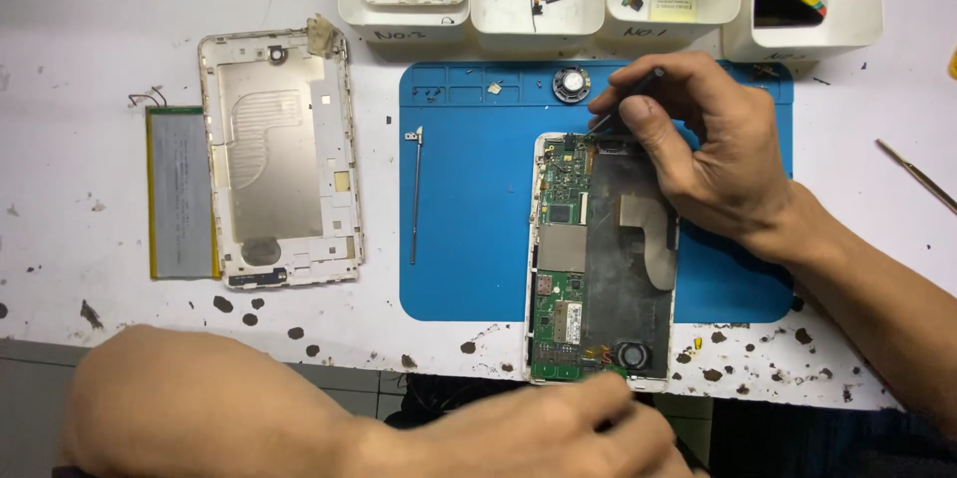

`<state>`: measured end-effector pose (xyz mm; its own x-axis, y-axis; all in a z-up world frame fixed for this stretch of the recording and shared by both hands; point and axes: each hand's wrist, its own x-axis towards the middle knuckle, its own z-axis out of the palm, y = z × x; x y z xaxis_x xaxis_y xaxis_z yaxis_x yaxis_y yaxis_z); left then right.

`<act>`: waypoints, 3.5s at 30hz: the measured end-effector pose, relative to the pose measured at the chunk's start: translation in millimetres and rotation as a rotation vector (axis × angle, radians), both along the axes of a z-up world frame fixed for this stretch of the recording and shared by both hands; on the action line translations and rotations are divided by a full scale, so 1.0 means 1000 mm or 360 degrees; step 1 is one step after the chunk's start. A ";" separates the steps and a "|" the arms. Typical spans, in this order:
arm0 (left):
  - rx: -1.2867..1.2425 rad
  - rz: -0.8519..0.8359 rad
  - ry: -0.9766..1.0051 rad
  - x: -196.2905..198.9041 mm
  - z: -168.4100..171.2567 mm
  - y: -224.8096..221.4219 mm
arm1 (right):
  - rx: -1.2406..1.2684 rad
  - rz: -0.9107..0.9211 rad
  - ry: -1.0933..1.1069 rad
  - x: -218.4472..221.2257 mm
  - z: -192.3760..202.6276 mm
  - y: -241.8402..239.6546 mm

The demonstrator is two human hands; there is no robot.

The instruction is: Repairing a smartphone by connecting internal components and ribbon cables to the motherboard using tweezers.

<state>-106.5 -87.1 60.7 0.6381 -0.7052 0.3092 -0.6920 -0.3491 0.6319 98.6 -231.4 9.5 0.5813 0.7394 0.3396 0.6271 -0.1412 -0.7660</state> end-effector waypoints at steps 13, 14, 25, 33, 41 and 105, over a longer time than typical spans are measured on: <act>0.0703 0.0600 -0.0697 0.092 -0.040 0.093 | 0.0203 -0.0063 0.0172 -0.003 -0.015 0.003; 0.0672 0.0598 -0.0682 0.091 -0.044 0.092 | 0.0215 -0.0067 0.0210 -0.004 -0.017 0.003; 0.0605 0.0650 -0.0601 0.086 -0.061 0.090 | 0.0189 -0.0055 0.0220 -0.003 -0.018 0.004; 0.0606 0.0628 -0.0561 0.086 -0.063 0.091 | 0.0193 -0.0038 0.0252 -0.003 -0.019 0.004; 0.0600 0.0632 -0.0549 0.085 -0.063 0.090 | 0.0161 -0.0049 0.0132 -0.001 -0.022 0.002; 0.0630 0.0638 -0.0390 0.078 -0.057 0.086 | 0.0236 0.0055 -0.0600 0.004 -0.017 -0.003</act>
<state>-29.0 -0.6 3.5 0.8208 -0.5164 0.2440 -0.5671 -0.7878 0.2404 103.1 -234.8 -7.9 0.3712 0.6833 0.6287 0.8704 -0.0203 -0.4919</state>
